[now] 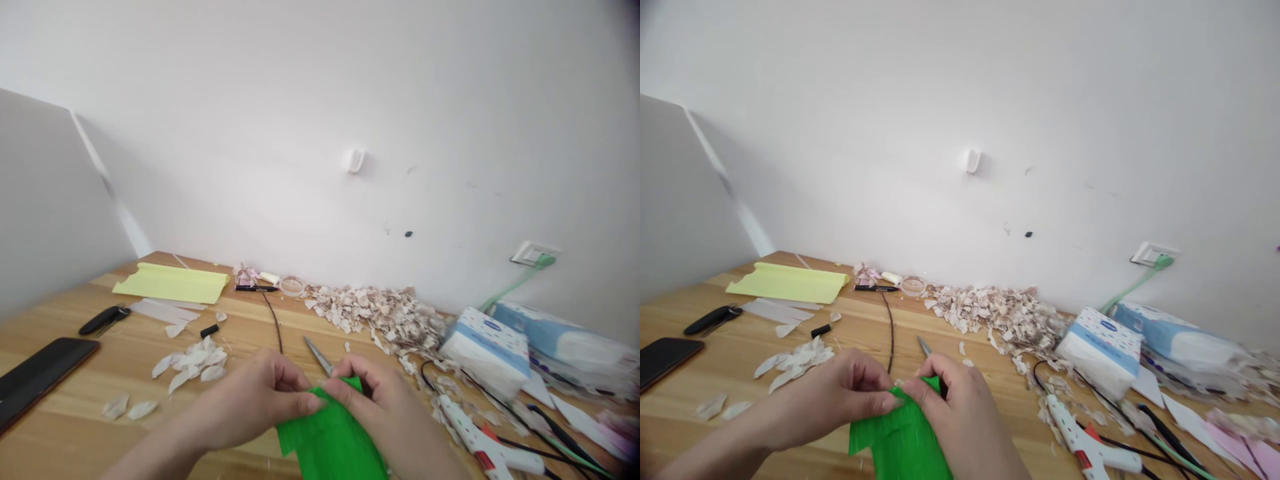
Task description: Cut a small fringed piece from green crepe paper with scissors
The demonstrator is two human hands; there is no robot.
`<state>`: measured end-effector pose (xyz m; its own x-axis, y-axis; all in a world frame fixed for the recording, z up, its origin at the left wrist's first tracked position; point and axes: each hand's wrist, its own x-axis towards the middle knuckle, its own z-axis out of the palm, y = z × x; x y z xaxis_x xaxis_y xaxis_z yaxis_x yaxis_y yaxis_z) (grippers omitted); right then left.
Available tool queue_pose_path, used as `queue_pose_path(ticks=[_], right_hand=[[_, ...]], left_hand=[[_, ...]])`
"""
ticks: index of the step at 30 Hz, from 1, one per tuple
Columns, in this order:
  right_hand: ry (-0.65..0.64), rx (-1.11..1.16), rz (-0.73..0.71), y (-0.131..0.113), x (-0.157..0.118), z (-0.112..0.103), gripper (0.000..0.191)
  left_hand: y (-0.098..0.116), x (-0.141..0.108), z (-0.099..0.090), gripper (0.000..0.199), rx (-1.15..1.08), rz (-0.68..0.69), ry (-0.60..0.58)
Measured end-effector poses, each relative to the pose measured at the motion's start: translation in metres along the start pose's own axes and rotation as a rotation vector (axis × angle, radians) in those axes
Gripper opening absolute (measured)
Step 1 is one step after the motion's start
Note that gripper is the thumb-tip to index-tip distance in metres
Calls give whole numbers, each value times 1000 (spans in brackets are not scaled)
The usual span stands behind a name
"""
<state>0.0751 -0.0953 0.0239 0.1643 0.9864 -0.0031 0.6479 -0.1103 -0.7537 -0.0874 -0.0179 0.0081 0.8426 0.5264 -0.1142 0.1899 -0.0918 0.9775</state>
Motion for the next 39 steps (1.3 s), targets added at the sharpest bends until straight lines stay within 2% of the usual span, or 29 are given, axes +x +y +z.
queue_pose_path(ticks=[9,12,19,27,34,39], right_hand=[[-20,1,-47,1,1,-2,22],[-34,31,-42,3,1,-1,23],[-36,78,-28,4,1,1,21],[-124,186,-102,10,3,-2,29],[-62,141,-53,7,4,1,24],[-81,61,-71,8,2,-1,29]], left_hand=[[-2,6,4,27,-96,-105,117],[-1,6,4,28,-68,-116,160],[1,1,3,20,-125,11,9],[3,1,3,23,-82,-31,115],[2,2,3,25,-149,-56,14],[0,5,8,32,-52,-48,146]])
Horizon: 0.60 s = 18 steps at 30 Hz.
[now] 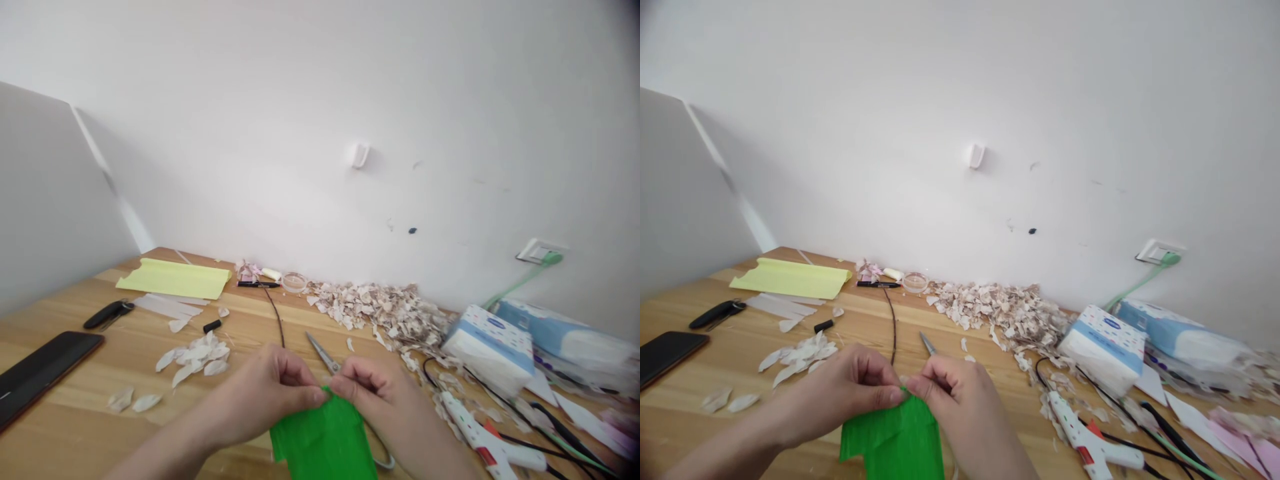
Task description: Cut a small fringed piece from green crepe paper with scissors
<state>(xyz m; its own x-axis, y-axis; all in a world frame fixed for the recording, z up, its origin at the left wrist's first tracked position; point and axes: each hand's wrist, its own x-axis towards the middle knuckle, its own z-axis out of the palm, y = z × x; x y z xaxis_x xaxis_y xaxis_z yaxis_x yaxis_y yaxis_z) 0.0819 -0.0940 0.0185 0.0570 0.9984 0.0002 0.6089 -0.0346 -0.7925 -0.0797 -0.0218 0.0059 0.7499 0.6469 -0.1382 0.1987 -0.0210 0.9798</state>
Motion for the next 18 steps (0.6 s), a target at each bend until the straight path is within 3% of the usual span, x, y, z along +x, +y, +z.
queue_pose_path(ticks=[7,13,18], right_hand=[[-2,4,-29,1,1,-3,34],[22,-86,-36,-1,0,-2,36],[-20,-96,-32,0,1,-2,38]], left_hand=[[2,-1,2,37,10,-20,54],[3,-1,-1,33,-46,31,-60],[-1,3,2,34,19,12,49]])
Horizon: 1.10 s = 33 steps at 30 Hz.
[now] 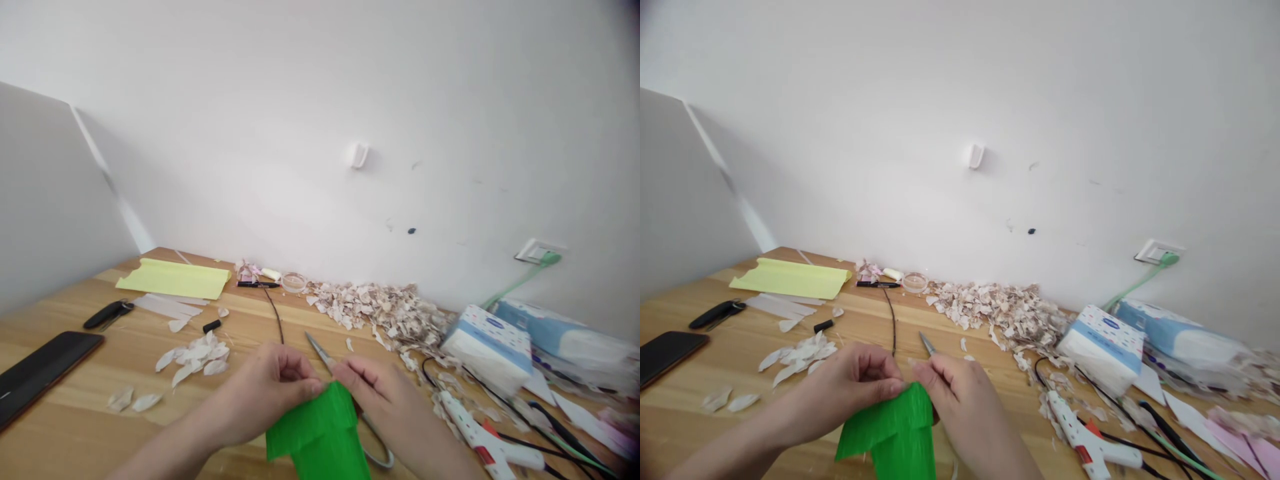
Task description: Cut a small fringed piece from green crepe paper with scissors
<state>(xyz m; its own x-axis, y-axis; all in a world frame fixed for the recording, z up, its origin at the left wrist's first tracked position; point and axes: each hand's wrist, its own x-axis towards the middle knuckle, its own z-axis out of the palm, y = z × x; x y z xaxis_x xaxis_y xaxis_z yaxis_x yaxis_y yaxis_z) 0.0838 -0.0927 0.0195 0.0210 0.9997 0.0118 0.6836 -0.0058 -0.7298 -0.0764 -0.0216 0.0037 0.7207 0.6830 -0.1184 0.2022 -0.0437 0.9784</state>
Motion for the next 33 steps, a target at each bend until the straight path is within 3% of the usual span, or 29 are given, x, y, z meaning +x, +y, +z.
queue_pose_path(ticks=[5,9,13,22,28,33], right_hand=[[-32,80,-13,3,2,1,24],[-4,106,-1,5,2,-2,26],[5,149,26,7,1,-8,25],[2,242,7,8,3,-8,21],[14,217,16,14,4,-12,23],[29,203,16,15,3,-15,24]], left_hand=[[0,0,5,25,131,46,127],[2,-2,1,30,47,53,-15],[4,-6,-10,40,117,72,-158],[0,-4,-10,34,199,67,-69],[5,-6,-9,32,82,63,-170],[7,-5,-10,29,54,-1,-151]])
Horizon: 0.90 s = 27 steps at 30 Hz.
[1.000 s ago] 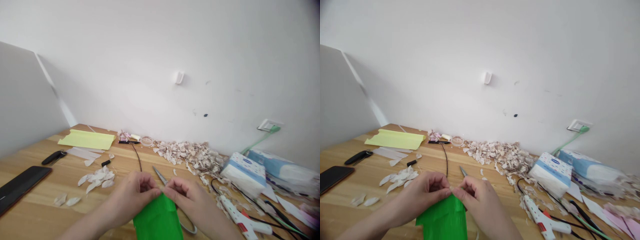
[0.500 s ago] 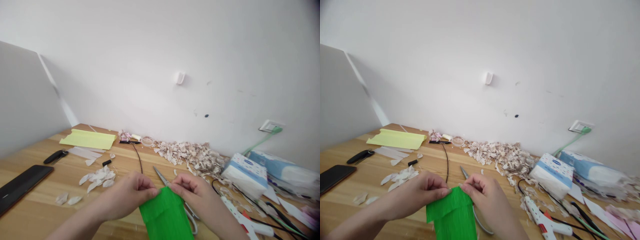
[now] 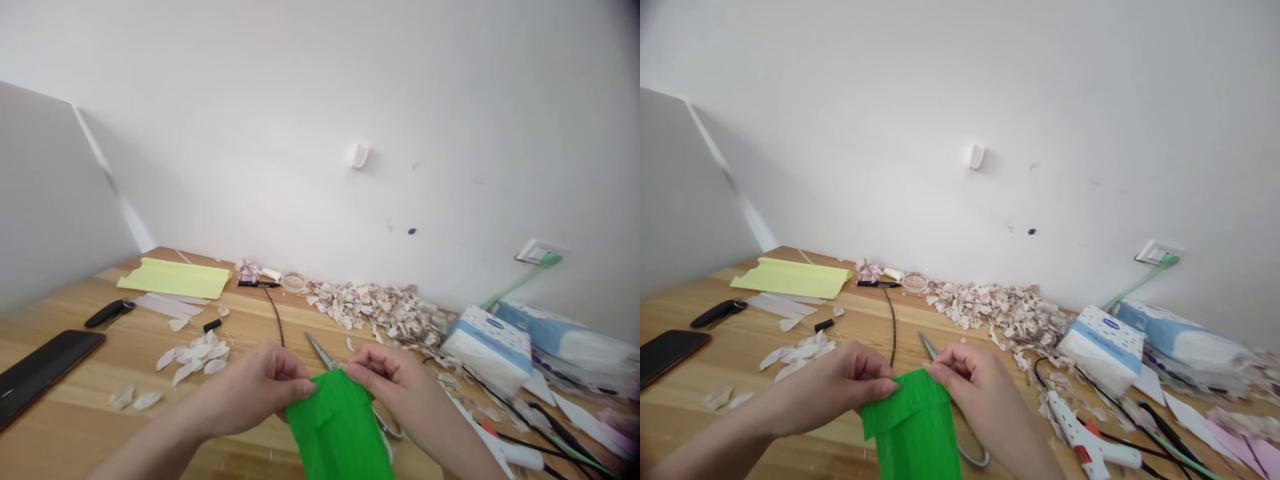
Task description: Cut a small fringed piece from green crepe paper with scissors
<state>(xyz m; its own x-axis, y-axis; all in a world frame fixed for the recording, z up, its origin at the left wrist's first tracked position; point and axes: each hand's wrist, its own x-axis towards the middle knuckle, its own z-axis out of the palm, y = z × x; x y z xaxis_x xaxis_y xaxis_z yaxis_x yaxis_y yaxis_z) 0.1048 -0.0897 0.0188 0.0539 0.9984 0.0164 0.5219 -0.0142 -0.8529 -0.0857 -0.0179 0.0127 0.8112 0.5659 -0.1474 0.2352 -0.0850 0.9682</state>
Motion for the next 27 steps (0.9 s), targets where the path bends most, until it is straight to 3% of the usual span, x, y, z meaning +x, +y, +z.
queue_pose_path(ticks=[10,16,27], right_hand=[[29,10,-1,-1,0,-2,24],[67,-12,18,-5,0,-5,25],[96,60,4,0,1,-5,26]], left_hand=[[-2,-1,-3,28,-103,-26,-14],[-4,0,-5,29,-120,-39,95],[-8,4,-11,26,-179,19,4]])
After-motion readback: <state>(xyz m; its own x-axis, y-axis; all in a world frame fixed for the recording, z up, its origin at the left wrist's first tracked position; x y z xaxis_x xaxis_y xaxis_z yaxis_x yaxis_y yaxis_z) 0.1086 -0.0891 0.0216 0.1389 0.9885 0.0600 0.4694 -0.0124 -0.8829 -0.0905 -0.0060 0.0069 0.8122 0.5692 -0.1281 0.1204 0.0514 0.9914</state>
